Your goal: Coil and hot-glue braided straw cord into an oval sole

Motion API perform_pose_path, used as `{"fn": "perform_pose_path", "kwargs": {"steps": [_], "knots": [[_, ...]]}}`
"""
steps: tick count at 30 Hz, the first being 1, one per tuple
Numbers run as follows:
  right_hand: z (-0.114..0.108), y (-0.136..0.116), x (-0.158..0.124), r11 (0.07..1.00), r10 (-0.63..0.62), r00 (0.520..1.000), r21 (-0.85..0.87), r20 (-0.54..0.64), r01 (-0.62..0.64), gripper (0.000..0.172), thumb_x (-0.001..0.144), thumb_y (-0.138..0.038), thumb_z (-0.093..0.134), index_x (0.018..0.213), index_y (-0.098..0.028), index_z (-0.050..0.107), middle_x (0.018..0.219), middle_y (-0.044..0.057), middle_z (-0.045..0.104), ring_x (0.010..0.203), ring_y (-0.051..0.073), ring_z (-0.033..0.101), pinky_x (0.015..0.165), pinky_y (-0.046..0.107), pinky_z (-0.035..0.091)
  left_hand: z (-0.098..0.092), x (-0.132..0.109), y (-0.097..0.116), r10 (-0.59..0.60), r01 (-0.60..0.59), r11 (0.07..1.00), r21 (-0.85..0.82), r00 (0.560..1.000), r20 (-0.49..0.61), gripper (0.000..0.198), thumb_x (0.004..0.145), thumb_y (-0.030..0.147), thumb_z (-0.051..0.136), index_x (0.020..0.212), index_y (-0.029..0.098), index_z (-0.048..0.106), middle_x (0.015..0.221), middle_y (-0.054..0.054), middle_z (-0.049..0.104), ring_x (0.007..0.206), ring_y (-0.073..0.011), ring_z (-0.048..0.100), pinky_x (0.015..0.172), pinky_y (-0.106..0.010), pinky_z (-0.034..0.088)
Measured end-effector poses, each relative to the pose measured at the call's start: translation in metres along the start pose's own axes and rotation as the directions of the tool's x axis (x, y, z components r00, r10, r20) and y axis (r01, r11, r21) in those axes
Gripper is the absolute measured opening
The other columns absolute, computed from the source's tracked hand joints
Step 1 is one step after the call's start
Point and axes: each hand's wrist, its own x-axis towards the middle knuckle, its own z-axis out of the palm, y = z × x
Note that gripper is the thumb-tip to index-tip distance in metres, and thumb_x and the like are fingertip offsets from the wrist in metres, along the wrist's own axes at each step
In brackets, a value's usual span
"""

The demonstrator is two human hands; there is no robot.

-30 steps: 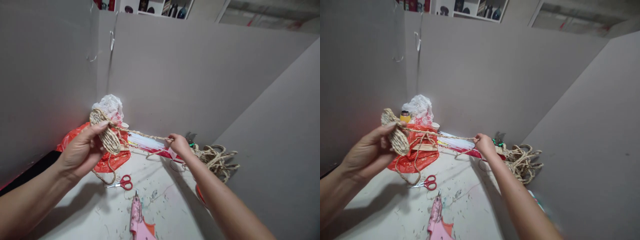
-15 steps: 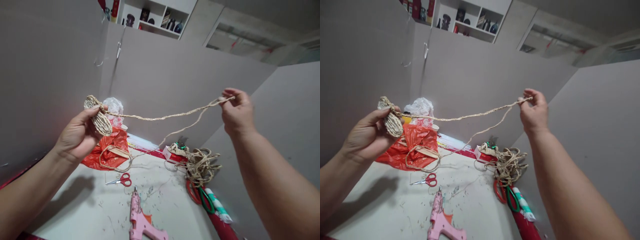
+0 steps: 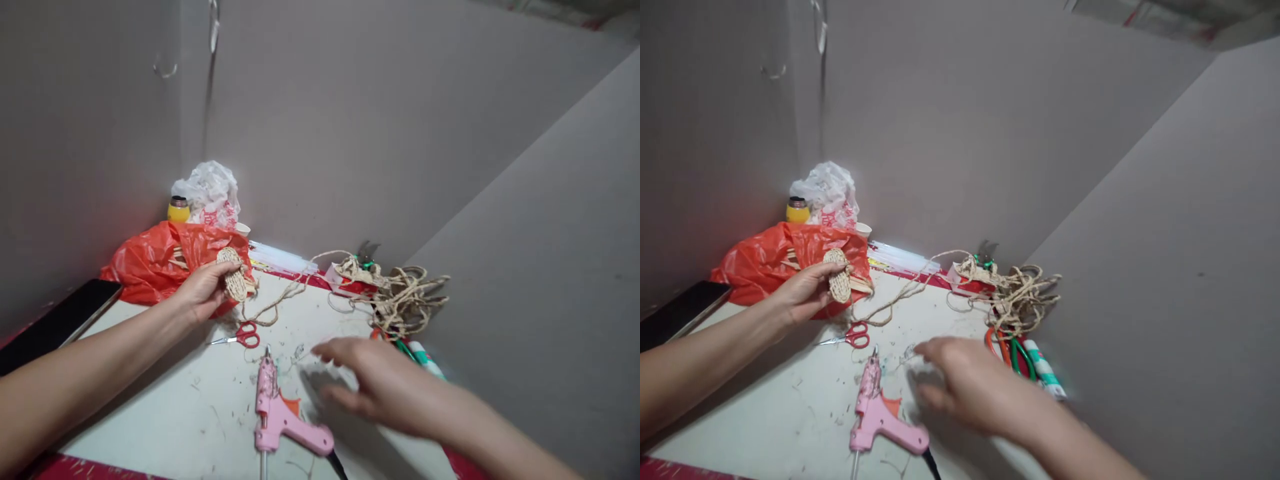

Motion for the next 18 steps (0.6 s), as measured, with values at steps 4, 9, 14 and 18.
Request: {"fn": "perform_pose_path", "kwargs": {"steps": [4, 9, 14, 18], "knots": [[0.056, -0.035, -0.018, 0.997, -0.071, 0.996, -0.014, 0.062, 0.072, 0.034, 0.073, -0.019, 0.063, 0.106, -0.019, 0.063, 0.105, 0.010, 0.066, 0.090, 0.026, 0.063, 0.082, 0.035, 0.050, -0.002, -0.005, -0.012, -0.070, 0.066, 0.997, 0.048, 0.994, 0.079, 0.014, 0.077, -0.003, 0.059, 0.072, 0.007, 0.067, 0.061, -0.007, 0.072, 0.050, -0.0132, 0.067, 0.051, -0.020, 0.058], [0.094, -0.034, 0.004, 0.990, -0.056, 0.997, -0.124, 0.060, 0.063, 0.042, 0.064, -0.010, 0.057, 0.105, -0.015, 0.063, 0.102, 0.013, 0.067, 0.085, 0.030, 0.066, 0.067, 0.033, 0.051, -0.001, -0.020, -0.024, -0.107, 0.085, 0.991, 0.105, 0.968, 0.226, 0.003, 0.076, 0.005, 0.067, 0.078, 0.007, 0.068, 0.072, -0.010, 0.073, 0.059, -0.0177, 0.070, 0.054, -0.026, 0.058], [0.100, -0.017, 0.007, 0.989, -0.049, 0.999, -0.136, 0.017, 0.051, 0.034, 0.071, -0.011, 0.052, 0.103, -0.017, 0.062, 0.098, 0.012, 0.069, 0.081, 0.028, 0.069, 0.063, 0.031, 0.047, -0.001, -0.027, -0.027, -0.115, 0.069, 0.986, 0.151, 0.940, 0.321, 0.009, 0.077, 0.015, 0.072, 0.074, 0.007, 0.070, 0.068, -0.009, 0.071, 0.053, -0.0136, 0.066, 0.053, -0.022, 0.053], [0.092, 0.009, -0.016, 0.960, -0.044, 0.987, 0.268, -0.157, 0.085, 0.027, 0.074, -0.029, 0.056, 0.100, -0.025, 0.062, 0.082, 0.003, 0.068, 0.068, 0.023, 0.063, 0.060, 0.031, 0.044, 0.000, -0.029, -0.027, -0.103, 0.043, 0.985, 0.168, 0.924, 0.367, 0.022, 0.078, 0.030, 0.074, 0.073, 0.009, 0.070, 0.068, -0.008, 0.071, 0.056, -0.0133, 0.064, 0.054, -0.022, 0.051]]}}
